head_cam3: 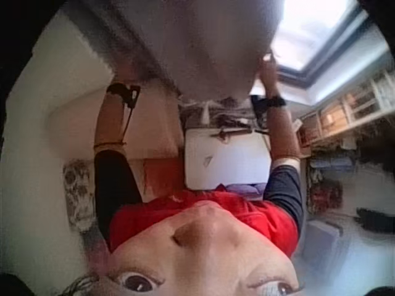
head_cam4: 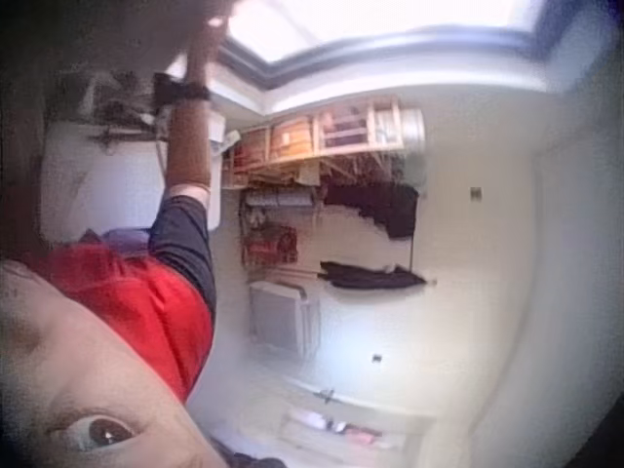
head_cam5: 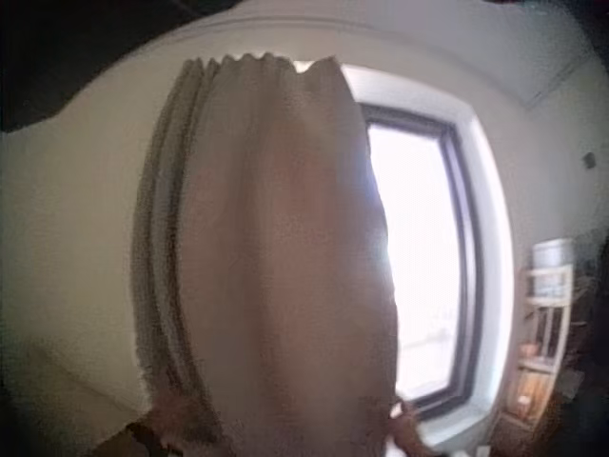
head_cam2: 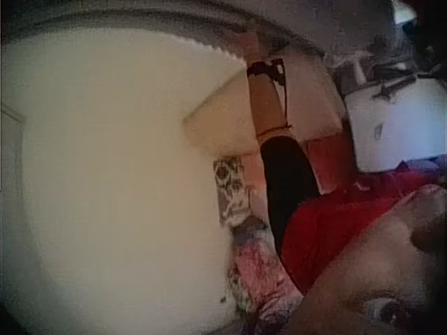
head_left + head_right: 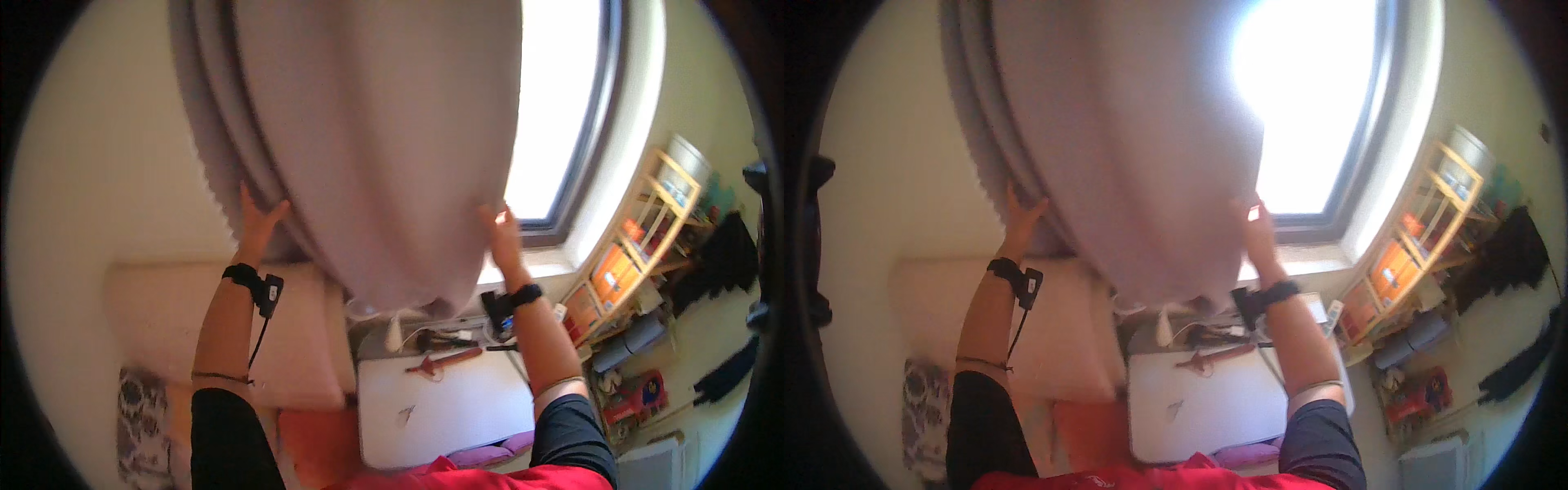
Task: The person gathers and folds a curtain, then picks up and places a plastic bottle and a box on the windowsill. The person then picks up a pillow from the bed, shakes it, and places it back on the bed.
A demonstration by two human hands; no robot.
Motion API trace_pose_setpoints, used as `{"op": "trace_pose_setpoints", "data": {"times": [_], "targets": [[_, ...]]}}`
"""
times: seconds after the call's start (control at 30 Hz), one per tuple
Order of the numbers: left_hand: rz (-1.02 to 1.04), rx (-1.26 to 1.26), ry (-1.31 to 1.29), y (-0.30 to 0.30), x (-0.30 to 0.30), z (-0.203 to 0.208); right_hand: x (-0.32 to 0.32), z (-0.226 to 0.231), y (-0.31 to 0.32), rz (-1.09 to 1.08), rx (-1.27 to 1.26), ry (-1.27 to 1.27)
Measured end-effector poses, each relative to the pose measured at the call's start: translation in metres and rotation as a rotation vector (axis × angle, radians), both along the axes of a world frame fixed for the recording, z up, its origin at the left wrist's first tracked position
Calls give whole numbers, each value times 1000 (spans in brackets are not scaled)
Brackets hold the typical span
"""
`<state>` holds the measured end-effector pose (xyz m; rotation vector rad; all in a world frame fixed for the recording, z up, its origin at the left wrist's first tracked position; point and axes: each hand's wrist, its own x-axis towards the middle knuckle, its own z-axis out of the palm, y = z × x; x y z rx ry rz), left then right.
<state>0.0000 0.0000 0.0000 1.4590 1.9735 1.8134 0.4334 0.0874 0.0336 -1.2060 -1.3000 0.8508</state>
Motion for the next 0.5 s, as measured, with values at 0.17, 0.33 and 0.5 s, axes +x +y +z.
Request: {"op": "trace_pose_setpoints", "data": {"times": [0.17, 0.33, 0.5], "targets": [[-897, 126, -834, 38, 83, 16, 14, -2, -20, 471, 405, -147], [-734, 153, -144, 2, 149, 15, -67, -9, -80, 601, 656, -460], [-285, 177, 20, -58, 163, 46, -65, 18, -92, 881, 513, -45]]}}
